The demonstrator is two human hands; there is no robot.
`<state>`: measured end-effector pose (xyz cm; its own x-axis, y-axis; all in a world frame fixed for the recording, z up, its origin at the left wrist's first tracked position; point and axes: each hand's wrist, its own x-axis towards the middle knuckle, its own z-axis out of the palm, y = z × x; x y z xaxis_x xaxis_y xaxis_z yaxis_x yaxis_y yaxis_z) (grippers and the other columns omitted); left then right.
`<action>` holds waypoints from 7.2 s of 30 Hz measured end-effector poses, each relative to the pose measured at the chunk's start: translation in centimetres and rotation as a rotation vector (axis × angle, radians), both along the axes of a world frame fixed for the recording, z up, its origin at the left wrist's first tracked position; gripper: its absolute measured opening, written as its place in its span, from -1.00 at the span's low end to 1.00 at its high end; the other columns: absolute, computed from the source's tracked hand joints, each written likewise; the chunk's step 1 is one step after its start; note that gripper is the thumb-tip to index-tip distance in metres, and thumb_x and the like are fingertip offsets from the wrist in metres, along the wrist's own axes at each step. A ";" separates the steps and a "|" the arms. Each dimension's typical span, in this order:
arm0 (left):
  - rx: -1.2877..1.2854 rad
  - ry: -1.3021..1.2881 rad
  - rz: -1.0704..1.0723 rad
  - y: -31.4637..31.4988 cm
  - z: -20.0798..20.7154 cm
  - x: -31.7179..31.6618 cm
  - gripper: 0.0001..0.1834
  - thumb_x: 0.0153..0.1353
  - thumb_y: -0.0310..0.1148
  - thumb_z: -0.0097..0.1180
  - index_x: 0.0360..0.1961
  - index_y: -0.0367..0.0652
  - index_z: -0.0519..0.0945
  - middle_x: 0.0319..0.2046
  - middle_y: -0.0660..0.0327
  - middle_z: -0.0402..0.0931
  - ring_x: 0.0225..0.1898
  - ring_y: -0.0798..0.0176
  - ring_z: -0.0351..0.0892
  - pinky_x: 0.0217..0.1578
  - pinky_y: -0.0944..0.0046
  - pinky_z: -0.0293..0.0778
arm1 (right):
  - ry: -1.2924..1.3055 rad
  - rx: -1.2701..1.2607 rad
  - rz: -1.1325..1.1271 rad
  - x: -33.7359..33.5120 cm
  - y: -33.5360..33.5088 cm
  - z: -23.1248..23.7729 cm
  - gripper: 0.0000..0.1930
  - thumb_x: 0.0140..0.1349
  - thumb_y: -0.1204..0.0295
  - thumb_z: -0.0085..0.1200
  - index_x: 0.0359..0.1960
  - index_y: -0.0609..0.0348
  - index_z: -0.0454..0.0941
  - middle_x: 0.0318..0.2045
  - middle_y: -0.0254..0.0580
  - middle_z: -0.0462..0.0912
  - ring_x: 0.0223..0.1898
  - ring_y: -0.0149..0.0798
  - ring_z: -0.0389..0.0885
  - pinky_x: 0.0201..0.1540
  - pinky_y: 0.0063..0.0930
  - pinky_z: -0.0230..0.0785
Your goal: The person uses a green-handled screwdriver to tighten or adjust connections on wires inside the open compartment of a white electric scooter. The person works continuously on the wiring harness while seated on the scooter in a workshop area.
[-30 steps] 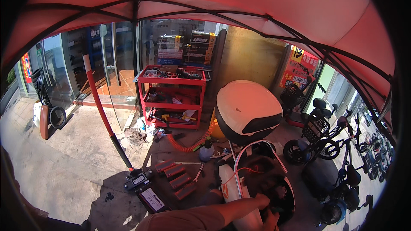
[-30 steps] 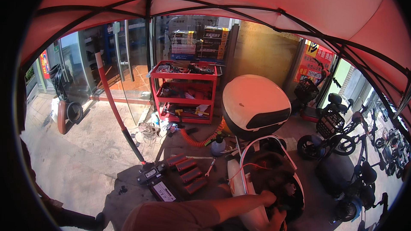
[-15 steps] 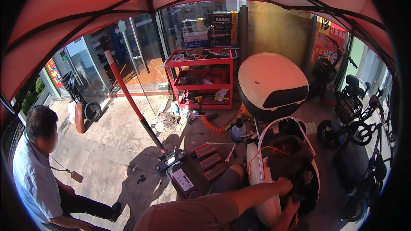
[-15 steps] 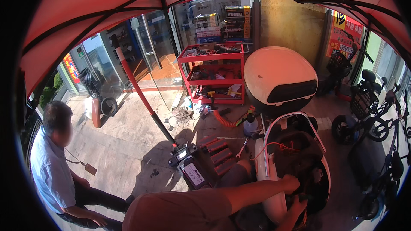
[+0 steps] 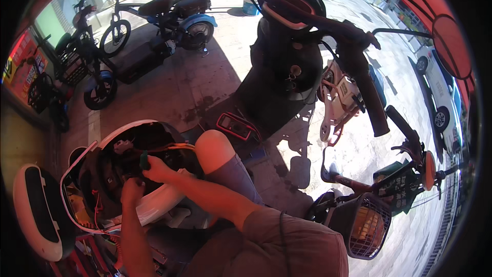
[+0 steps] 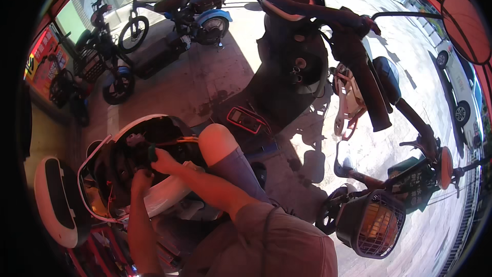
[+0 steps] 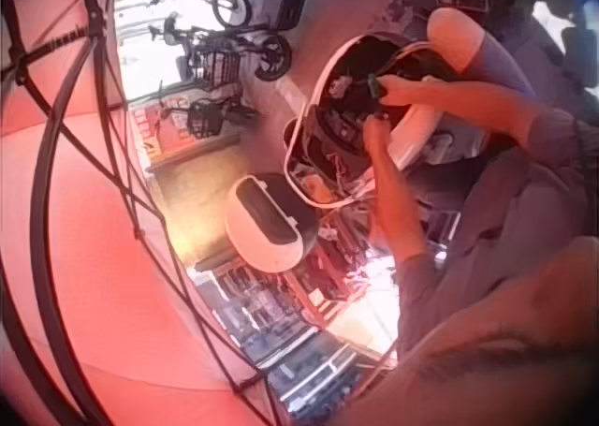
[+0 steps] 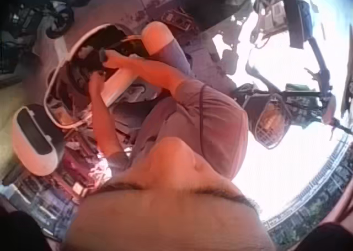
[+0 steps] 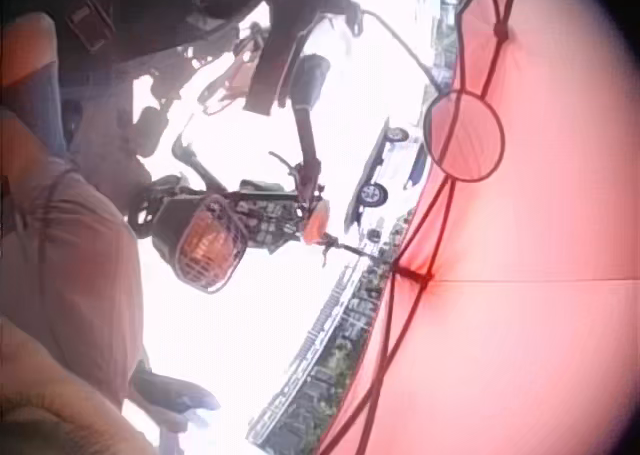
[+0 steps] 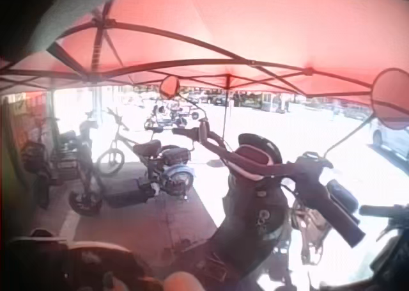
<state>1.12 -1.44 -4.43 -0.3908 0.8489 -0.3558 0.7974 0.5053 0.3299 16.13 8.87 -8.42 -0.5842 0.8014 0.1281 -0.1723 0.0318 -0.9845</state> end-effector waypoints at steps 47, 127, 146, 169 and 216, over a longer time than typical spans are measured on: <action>0.063 0.030 0.255 0.7 2.3 4.6 -0.77 -0.09 -0.47 0.35 -0.32 -0.15 0.82 -0.24 0.04 0.77 -0.10 0.01 0.77 -0.20 0.08 0.69 | -0.168 -0.199 0.388 1.9 3.6 -2.0 -0.74 0.25 0.62 0.11 -0.02 0.22 0.49 -0.40 -0.37 0.47 -0.43 -0.47 0.45 -0.33 -0.59 0.31; 0.097 -0.031 0.300 1.5 0.5 4.2 -0.70 -0.16 -0.43 0.39 -0.29 -0.20 0.80 -0.18 -0.01 0.75 -0.07 -0.05 0.75 -0.15 -0.01 0.69 | -0.343 0.102 0.357 0.0 5.2 -6.4 -0.76 0.17 0.52 0.23 -0.13 0.35 0.61 -0.25 -0.07 0.67 -0.24 -0.23 0.59 -0.14 -0.30 0.46; 0.106 -0.049 0.388 1.6 0.8 4.2 -0.76 -0.01 -0.42 0.31 -0.26 -0.20 0.79 -0.13 -0.05 0.73 -0.04 -0.07 0.74 -0.14 -0.04 0.68 | -0.408 0.296 0.307 0.3 6.2 -7.8 -0.73 0.23 0.53 0.28 -0.07 0.45 0.65 -0.09 0.06 0.73 -0.07 -0.07 0.63 0.13 -0.18 0.48; 0.078 -0.106 0.387 1.6 1.3 4.0 -0.70 -0.13 -0.47 0.37 -0.27 -0.17 0.79 -0.16 -0.02 0.75 -0.04 -0.07 0.75 -0.19 -0.07 0.68 | -0.317 0.049 0.304 -0.3 6.3 -9.7 -0.74 0.24 0.57 0.23 -0.06 0.44 0.63 -0.11 -0.02 0.68 -0.10 -0.09 0.59 0.10 -0.21 0.48; 0.019 -0.241 0.181 2.0 0.1 2.1 -0.68 -0.09 -0.29 0.38 -0.23 -0.07 0.80 -0.14 0.04 0.75 -0.04 -0.05 0.74 -0.15 -0.05 0.68 | -0.467 -0.160 0.502 0.3 3.6 -2.3 -0.70 0.29 0.61 0.10 0.05 0.39 0.61 -0.04 -0.12 0.65 -0.04 -0.18 0.58 0.08 -0.36 0.46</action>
<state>3.24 0.59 -4.29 -0.4427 0.7806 -0.4412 0.5923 0.6240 0.5097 16.43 12.47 -10.73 -0.8535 0.4084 -0.3235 0.3139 -0.0924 -0.9449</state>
